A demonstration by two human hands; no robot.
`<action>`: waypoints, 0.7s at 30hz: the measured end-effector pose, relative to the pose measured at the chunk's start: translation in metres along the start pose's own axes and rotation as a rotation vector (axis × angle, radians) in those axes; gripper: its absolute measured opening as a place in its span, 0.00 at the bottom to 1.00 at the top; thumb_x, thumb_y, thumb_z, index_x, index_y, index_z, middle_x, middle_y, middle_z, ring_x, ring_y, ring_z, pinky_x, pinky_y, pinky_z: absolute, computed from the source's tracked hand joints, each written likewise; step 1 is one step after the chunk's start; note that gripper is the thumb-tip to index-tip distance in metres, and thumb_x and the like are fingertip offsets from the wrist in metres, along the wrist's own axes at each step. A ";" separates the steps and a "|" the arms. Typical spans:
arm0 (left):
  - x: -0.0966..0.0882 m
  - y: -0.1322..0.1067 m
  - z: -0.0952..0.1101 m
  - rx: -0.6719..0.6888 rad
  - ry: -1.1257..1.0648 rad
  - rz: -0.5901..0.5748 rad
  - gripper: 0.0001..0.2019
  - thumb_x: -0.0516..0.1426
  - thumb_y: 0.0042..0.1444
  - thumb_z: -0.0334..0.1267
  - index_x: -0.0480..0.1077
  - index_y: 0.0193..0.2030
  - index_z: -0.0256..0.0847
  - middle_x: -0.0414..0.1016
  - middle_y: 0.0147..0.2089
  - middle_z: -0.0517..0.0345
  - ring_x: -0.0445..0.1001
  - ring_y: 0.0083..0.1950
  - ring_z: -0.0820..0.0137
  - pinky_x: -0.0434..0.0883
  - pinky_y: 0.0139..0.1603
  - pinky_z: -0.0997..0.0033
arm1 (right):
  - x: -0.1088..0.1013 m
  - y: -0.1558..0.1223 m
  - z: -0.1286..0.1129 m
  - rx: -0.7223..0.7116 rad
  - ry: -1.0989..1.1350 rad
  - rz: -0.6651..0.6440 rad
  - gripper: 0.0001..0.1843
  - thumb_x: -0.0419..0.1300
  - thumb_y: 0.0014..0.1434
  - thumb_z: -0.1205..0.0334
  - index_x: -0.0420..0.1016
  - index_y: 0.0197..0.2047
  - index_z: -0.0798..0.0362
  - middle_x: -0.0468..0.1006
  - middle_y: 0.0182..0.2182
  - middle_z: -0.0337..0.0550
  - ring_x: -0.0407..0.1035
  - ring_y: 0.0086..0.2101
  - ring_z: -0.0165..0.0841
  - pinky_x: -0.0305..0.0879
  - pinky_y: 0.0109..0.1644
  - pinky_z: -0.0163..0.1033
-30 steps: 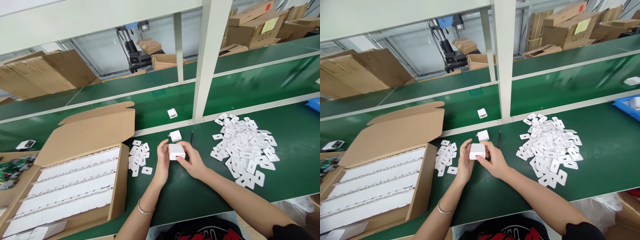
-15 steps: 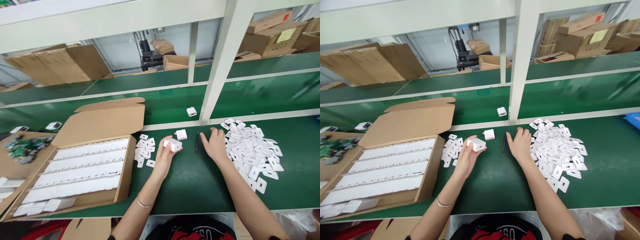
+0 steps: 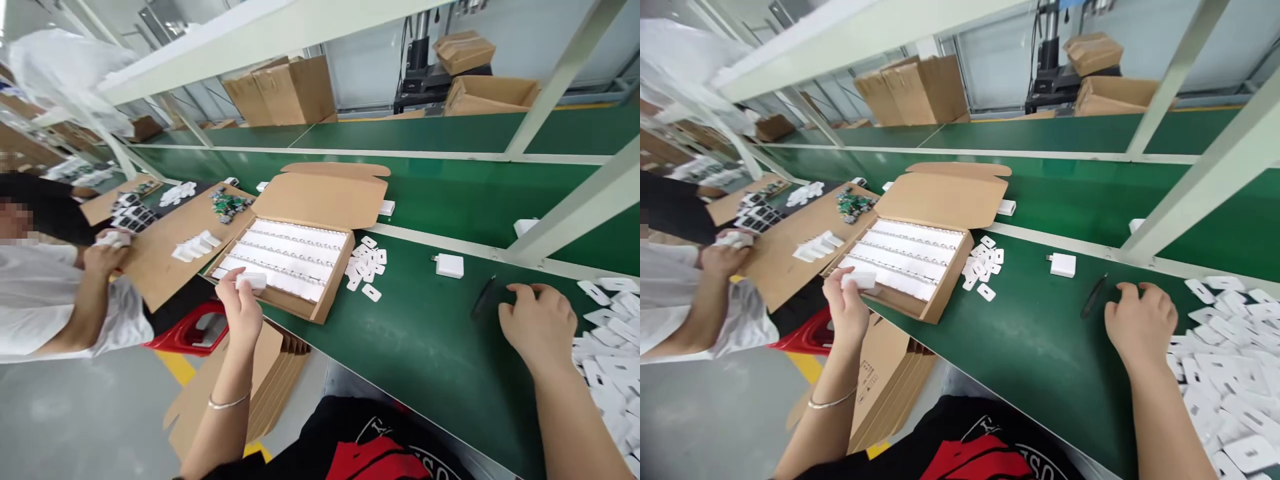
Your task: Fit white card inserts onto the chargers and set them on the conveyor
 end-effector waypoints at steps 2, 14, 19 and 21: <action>-0.011 0.001 -0.019 0.005 0.170 -0.064 0.18 0.55 0.67 0.42 0.68 0.60 0.38 0.65 0.57 0.42 0.68 0.60 0.54 0.71 0.65 0.49 | 0.001 0.000 0.003 0.042 -0.008 -0.050 0.24 0.51 0.68 0.61 0.77 0.60 0.59 0.70 0.61 0.74 0.64 0.63 0.65 0.67 0.56 0.65; -0.004 0.008 -0.043 -0.082 0.522 -0.211 0.19 0.60 0.60 0.44 0.81 0.54 0.40 0.61 0.56 0.39 0.62 0.64 0.40 0.62 0.69 0.35 | 0.004 0.012 0.015 0.036 0.113 -0.058 0.25 0.52 0.66 0.60 0.77 0.61 0.60 0.73 0.58 0.72 0.69 0.60 0.61 0.69 0.55 0.60; -0.012 -0.021 0.033 0.201 0.311 0.063 0.15 0.57 0.63 0.38 0.79 0.53 0.38 0.63 0.54 0.42 0.65 0.62 0.47 0.63 0.68 0.40 | 0.015 0.012 0.025 0.017 0.035 -0.145 0.27 0.52 0.66 0.62 0.75 0.64 0.63 0.74 0.59 0.71 0.68 0.61 0.61 0.66 0.60 0.58; 0.006 -0.049 0.081 0.380 0.166 0.036 0.10 0.58 0.63 0.35 0.78 0.49 0.40 0.64 0.52 0.45 0.68 0.58 0.51 0.67 0.64 0.44 | 0.012 0.011 0.027 0.021 0.017 -0.135 0.26 0.52 0.66 0.65 0.76 0.63 0.59 0.75 0.58 0.69 0.71 0.57 0.59 0.67 0.55 0.56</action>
Point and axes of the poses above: each hand's wrist, its own y-axis towards the middle knuckle, its own x-axis out of the palm, z = x × y, the point moved 8 cm from there along y, towards the middle knuckle
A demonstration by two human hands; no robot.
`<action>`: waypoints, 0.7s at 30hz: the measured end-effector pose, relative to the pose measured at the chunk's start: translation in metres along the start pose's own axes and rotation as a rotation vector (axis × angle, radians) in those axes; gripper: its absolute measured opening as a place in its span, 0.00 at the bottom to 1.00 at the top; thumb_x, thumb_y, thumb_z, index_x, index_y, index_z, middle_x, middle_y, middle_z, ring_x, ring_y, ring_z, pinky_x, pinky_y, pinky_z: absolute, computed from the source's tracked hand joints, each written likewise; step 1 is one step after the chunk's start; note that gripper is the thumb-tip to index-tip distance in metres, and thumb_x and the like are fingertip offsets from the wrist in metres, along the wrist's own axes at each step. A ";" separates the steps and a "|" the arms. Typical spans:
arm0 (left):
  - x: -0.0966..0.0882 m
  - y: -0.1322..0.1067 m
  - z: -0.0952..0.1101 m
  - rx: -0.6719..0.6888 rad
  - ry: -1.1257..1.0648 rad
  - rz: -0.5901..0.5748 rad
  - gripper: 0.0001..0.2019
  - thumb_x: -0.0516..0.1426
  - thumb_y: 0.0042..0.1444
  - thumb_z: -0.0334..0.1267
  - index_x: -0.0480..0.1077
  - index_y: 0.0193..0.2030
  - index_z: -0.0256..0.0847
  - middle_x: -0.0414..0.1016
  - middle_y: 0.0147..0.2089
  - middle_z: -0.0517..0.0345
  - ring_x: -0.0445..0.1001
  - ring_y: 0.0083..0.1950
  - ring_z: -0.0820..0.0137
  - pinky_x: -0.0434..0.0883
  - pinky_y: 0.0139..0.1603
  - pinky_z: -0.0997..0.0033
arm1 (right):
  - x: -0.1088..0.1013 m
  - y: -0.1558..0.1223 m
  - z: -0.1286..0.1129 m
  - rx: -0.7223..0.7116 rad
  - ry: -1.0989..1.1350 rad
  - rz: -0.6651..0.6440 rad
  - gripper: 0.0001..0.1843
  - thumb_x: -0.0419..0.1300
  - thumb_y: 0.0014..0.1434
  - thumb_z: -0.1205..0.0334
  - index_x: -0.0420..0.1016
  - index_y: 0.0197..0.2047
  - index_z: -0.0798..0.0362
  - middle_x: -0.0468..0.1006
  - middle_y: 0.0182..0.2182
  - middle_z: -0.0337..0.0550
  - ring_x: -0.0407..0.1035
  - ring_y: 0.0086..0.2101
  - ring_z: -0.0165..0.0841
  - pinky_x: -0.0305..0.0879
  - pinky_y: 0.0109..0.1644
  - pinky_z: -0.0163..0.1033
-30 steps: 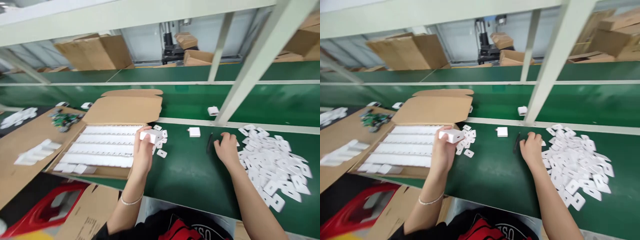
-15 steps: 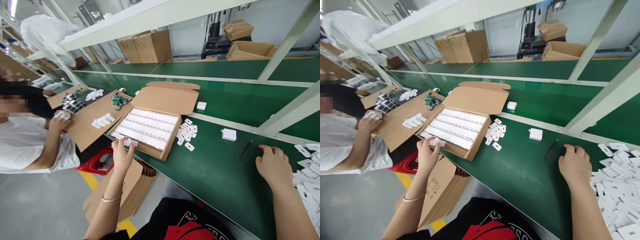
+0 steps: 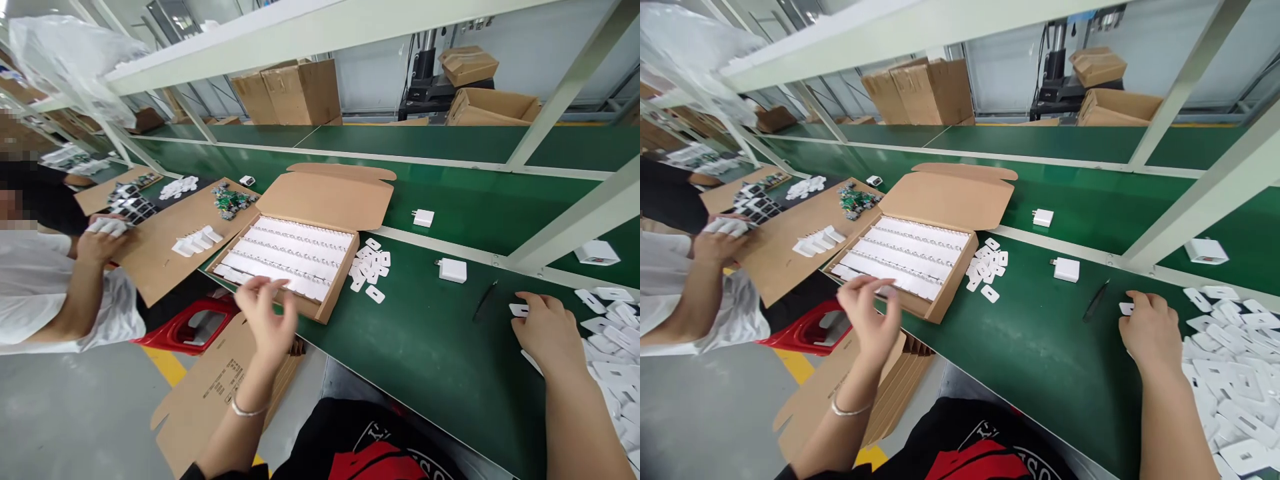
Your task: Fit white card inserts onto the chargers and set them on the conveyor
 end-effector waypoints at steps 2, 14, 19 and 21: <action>0.024 -0.013 0.063 0.180 -0.203 -0.107 0.10 0.58 0.63 0.31 0.77 0.49 0.44 0.66 0.52 0.46 0.70 0.56 0.53 0.70 0.60 0.49 | -0.006 -0.001 0.000 0.019 -0.004 0.026 0.23 0.52 0.66 0.65 0.79 0.59 0.56 0.76 0.55 0.67 0.73 0.52 0.57 0.69 0.48 0.54; 0.268 -0.050 0.275 0.205 -0.305 -1.018 0.25 0.66 0.62 0.36 0.70 0.65 0.37 0.64 0.68 0.29 0.77 0.59 0.40 0.74 0.57 0.44 | -0.008 -0.009 -0.005 0.136 0.043 0.009 0.12 0.60 0.69 0.57 0.77 0.49 0.55 0.74 0.49 0.56 0.75 0.43 0.44 0.67 0.39 0.43; 0.285 -0.052 0.266 0.255 -0.500 -1.067 0.20 0.64 0.66 0.40 0.71 0.63 0.44 0.74 0.60 0.42 0.78 0.58 0.51 0.74 0.58 0.53 | -0.013 -0.011 0.002 0.135 0.166 0.149 0.06 0.61 0.66 0.58 0.73 0.41 0.52 0.76 0.40 0.50 0.73 0.38 0.42 0.65 0.38 0.43; 0.276 -0.054 0.252 0.225 -0.722 -1.122 0.20 0.61 0.70 0.46 0.68 0.64 0.45 0.77 0.56 0.48 0.80 0.52 0.59 0.76 0.52 0.60 | -0.029 -0.015 0.002 0.129 0.282 0.312 0.07 0.61 0.67 0.56 0.74 0.42 0.51 0.77 0.38 0.49 0.71 0.37 0.42 0.66 0.41 0.44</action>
Point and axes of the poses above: each hand's wrist, its own y-axis towards the middle knuckle, its own x-axis out of the palm, z = x × y, the point moved 8 cm from there along y, towards the middle knuckle
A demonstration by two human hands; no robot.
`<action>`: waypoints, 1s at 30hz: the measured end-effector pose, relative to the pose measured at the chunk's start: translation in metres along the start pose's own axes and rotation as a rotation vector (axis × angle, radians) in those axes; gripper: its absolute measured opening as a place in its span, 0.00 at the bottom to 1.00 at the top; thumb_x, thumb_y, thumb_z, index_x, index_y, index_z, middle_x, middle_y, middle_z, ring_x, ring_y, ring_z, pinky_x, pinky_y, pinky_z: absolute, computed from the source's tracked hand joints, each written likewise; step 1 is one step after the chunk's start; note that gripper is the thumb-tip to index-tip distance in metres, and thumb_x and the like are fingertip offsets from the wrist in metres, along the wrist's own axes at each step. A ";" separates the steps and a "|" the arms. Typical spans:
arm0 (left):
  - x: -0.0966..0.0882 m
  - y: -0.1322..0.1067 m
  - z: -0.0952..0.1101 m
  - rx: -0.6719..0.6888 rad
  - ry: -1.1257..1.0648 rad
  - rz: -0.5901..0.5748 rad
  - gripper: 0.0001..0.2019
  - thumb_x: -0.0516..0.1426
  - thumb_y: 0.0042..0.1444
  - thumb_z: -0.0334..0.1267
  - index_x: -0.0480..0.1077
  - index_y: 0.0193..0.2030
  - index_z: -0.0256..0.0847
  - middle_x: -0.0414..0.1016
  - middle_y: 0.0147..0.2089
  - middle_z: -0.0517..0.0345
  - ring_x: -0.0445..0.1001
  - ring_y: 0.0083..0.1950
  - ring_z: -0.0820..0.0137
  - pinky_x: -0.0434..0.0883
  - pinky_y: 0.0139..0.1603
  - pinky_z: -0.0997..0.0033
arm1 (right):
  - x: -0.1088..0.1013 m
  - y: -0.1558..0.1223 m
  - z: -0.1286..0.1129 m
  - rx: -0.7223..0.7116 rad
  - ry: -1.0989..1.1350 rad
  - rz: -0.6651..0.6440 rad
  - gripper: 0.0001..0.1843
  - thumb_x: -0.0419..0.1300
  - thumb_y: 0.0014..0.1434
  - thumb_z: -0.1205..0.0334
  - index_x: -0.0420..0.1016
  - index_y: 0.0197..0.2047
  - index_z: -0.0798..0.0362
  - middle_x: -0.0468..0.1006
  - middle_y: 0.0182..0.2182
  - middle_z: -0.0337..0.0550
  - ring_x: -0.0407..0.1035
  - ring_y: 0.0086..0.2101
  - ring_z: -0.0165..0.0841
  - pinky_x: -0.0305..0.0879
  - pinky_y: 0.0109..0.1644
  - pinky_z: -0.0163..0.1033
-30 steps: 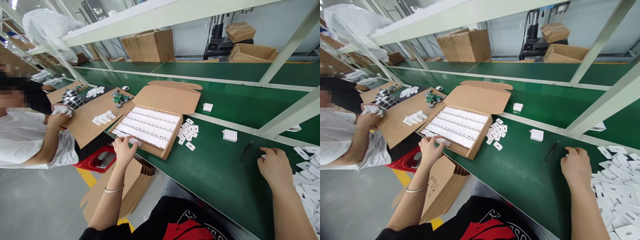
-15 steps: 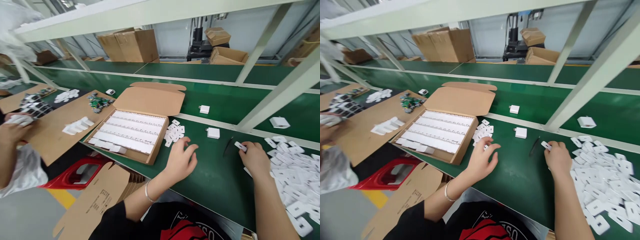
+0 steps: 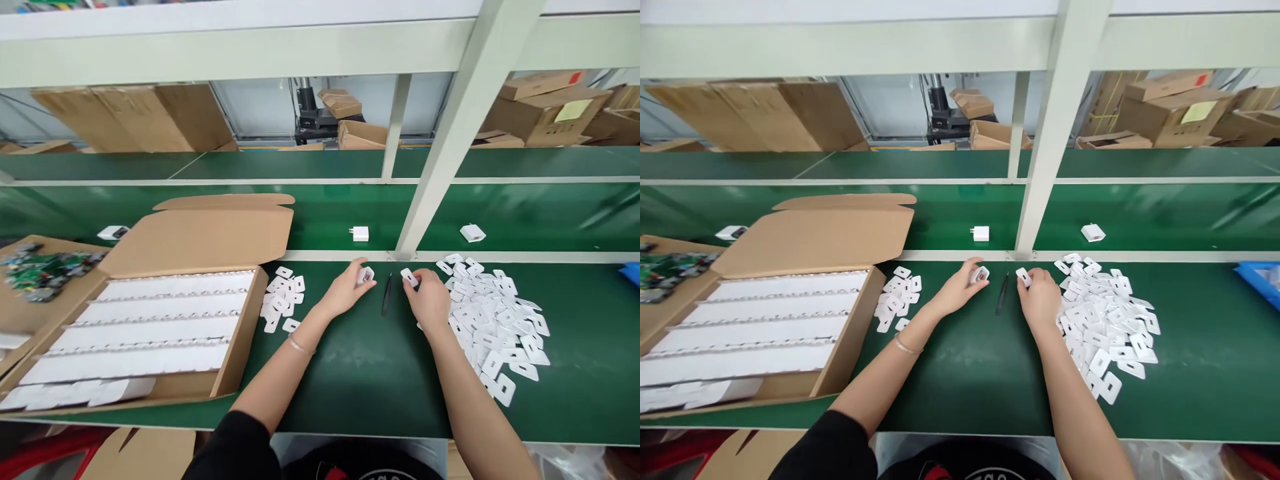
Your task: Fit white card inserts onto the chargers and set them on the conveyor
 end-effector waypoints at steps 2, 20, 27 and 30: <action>-0.006 -0.017 -0.001 0.053 -0.293 -0.059 0.19 0.57 0.72 0.52 0.70 0.61 0.45 0.79 0.51 0.51 0.78 0.46 0.64 0.75 0.45 0.65 | -0.020 -0.002 -0.011 -0.038 0.153 0.150 0.09 0.60 0.68 0.54 0.75 0.44 0.51 0.78 0.39 0.48 0.71 0.38 0.42 0.68 0.45 0.47; -0.012 -0.056 0.015 0.051 -0.706 -0.226 0.24 0.54 0.69 0.64 0.71 0.46 0.43 0.72 0.42 0.57 0.65 0.39 0.66 0.62 0.41 0.66 | -0.004 -0.050 -0.107 -0.363 0.914 -0.445 0.12 0.65 0.69 0.59 0.82 0.54 0.40 0.69 0.45 0.44 0.70 0.41 0.35 0.75 0.49 0.45; -0.016 -0.060 0.027 0.142 -0.763 -0.280 0.17 0.60 0.69 0.53 0.69 0.52 0.42 0.74 0.48 0.54 0.70 0.45 0.65 0.65 0.45 0.67 | -0.008 -0.050 -0.106 -0.389 0.918 -0.460 0.12 0.67 0.68 0.59 0.83 0.54 0.39 0.69 0.46 0.44 0.71 0.43 0.36 0.76 0.50 0.46; -0.015 -0.060 0.025 0.129 -0.760 -0.282 0.16 0.60 0.69 0.51 0.69 0.53 0.42 0.74 0.49 0.54 0.70 0.47 0.64 0.65 0.47 0.66 | -0.007 -0.047 -0.105 -0.377 0.942 -0.466 0.12 0.67 0.68 0.58 0.83 0.54 0.39 0.69 0.47 0.44 0.71 0.42 0.36 0.76 0.51 0.46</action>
Point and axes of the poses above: each hand's wrist, its own y-axis towards the middle knuckle, its own x-axis out of the palm, z = x × y, the point moved 8 cm from there along y, towards the middle knuckle
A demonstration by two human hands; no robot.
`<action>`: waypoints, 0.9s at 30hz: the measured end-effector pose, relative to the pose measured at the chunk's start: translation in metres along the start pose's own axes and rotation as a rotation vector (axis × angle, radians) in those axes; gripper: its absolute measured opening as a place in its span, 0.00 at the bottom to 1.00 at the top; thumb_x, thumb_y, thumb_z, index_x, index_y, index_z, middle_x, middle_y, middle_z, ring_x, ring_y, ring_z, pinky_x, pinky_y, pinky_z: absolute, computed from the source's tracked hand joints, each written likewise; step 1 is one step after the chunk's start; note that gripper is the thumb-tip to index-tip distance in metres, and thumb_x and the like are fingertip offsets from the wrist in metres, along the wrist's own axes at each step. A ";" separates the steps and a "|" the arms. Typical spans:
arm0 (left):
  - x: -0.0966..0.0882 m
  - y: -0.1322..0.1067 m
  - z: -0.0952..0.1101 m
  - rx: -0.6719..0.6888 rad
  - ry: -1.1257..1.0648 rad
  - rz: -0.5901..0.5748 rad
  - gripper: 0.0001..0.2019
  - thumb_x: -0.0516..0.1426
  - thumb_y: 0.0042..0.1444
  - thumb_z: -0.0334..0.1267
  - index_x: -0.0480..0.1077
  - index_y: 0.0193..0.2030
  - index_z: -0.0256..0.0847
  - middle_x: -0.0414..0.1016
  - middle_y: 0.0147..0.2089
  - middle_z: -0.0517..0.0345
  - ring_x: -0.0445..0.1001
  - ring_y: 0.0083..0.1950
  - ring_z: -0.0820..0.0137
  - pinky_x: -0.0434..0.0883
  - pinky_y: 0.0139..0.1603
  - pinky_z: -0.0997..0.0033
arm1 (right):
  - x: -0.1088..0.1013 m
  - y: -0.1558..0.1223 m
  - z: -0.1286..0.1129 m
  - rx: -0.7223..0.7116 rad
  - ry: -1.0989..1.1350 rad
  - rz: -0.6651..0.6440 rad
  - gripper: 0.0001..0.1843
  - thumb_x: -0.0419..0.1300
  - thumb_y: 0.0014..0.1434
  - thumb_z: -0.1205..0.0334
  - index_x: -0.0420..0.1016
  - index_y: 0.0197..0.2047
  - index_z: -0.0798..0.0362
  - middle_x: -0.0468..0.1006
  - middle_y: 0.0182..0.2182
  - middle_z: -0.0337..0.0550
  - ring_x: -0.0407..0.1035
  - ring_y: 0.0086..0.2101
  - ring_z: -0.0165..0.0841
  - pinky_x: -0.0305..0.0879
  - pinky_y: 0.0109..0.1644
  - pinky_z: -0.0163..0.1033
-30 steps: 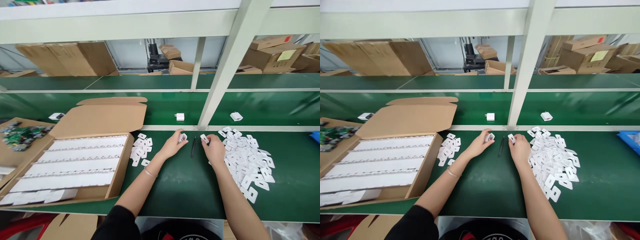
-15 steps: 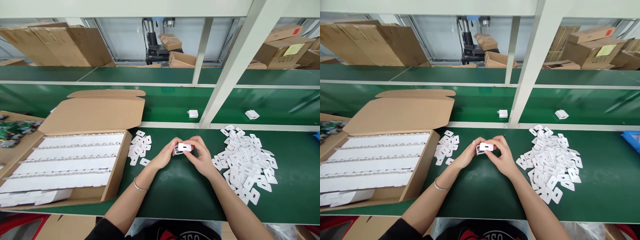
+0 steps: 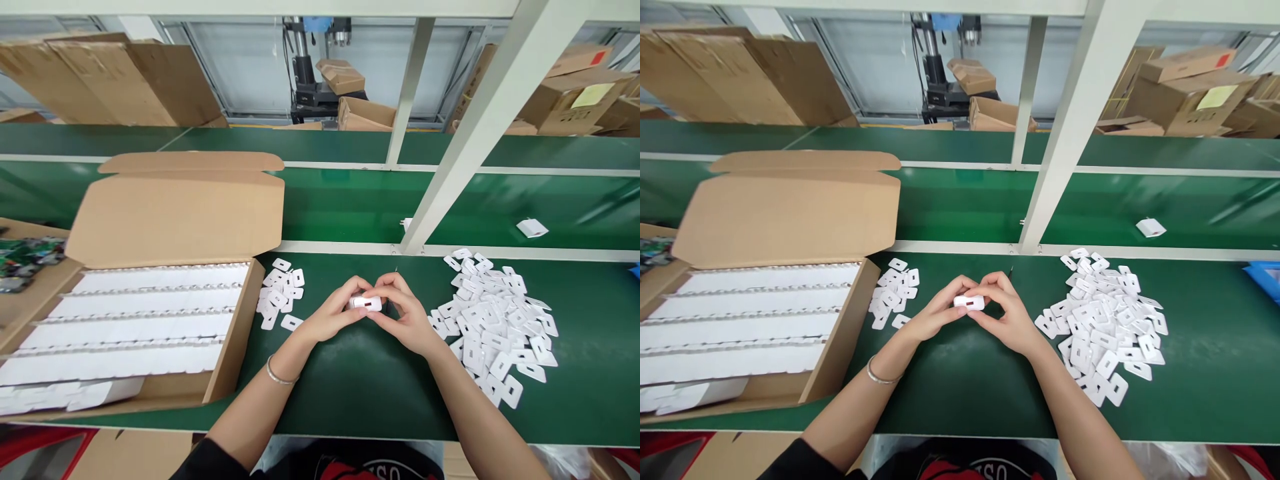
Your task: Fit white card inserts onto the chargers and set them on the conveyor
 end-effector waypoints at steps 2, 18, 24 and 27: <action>-0.001 -0.001 -0.003 -0.021 0.013 0.010 0.15 0.60 0.69 0.50 0.69 0.53 0.42 0.74 0.49 0.54 0.70 0.47 0.64 0.64 0.47 0.66 | 0.001 0.000 -0.002 -0.002 0.001 -0.003 0.12 0.67 0.68 0.58 0.83 0.54 0.39 0.70 0.48 0.44 0.72 0.43 0.36 0.77 0.52 0.47; -0.014 0.015 -0.051 -0.105 -0.466 0.377 0.16 0.62 0.53 0.42 0.78 0.47 0.39 0.83 0.51 0.47 0.76 0.46 0.62 0.64 0.40 0.70 | -0.224 0.098 0.076 0.325 -0.817 0.487 0.21 0.64 0.72 0.52 0.75 0.63 0.52 0.77 0.61 0.51 0.76 0.55 0.42 0.77 0.58 0.54; -0.004 0.025 -0.068 -0.245 -0.827 0.348 0.26 0.64 0.54 0.47 0.74 0.56 0.32 0.84 0.45 0.37 0.79 0.40 0.62 0.65 0.34 0.71 | -0.241 0.105 0.091 0.507 -1.044 0.244 0.16 0.67 0.69 0.52 0.80 0.55 0.51 0.80 0.55 0.57 0.76 0.54 0.49 0.75 0.59 0.60; 0.000 0.025 -0.074 -0.325 -0.859 0.342 0.25 0.61 0.60 0.50 0.69 0.58 0.36 0.84 0.45 0.40 0.77 0.31 0.67 0.69 0.34 0.70 | -0.246 0.094 0.083 0.561 -1.127 0.178 0.14 0.71 0.58 0.57 0.83 0.47 0.51 0.83 0.48 0.65 0.75 0.53 0.64 0.70 0.56 0.70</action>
Point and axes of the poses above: each hand's wrist, its own y-axis towards the middle knuckle, its own x-axis out of the palm, z = x × y, the point moved 8 cm from there along y, towards the middle knuckle
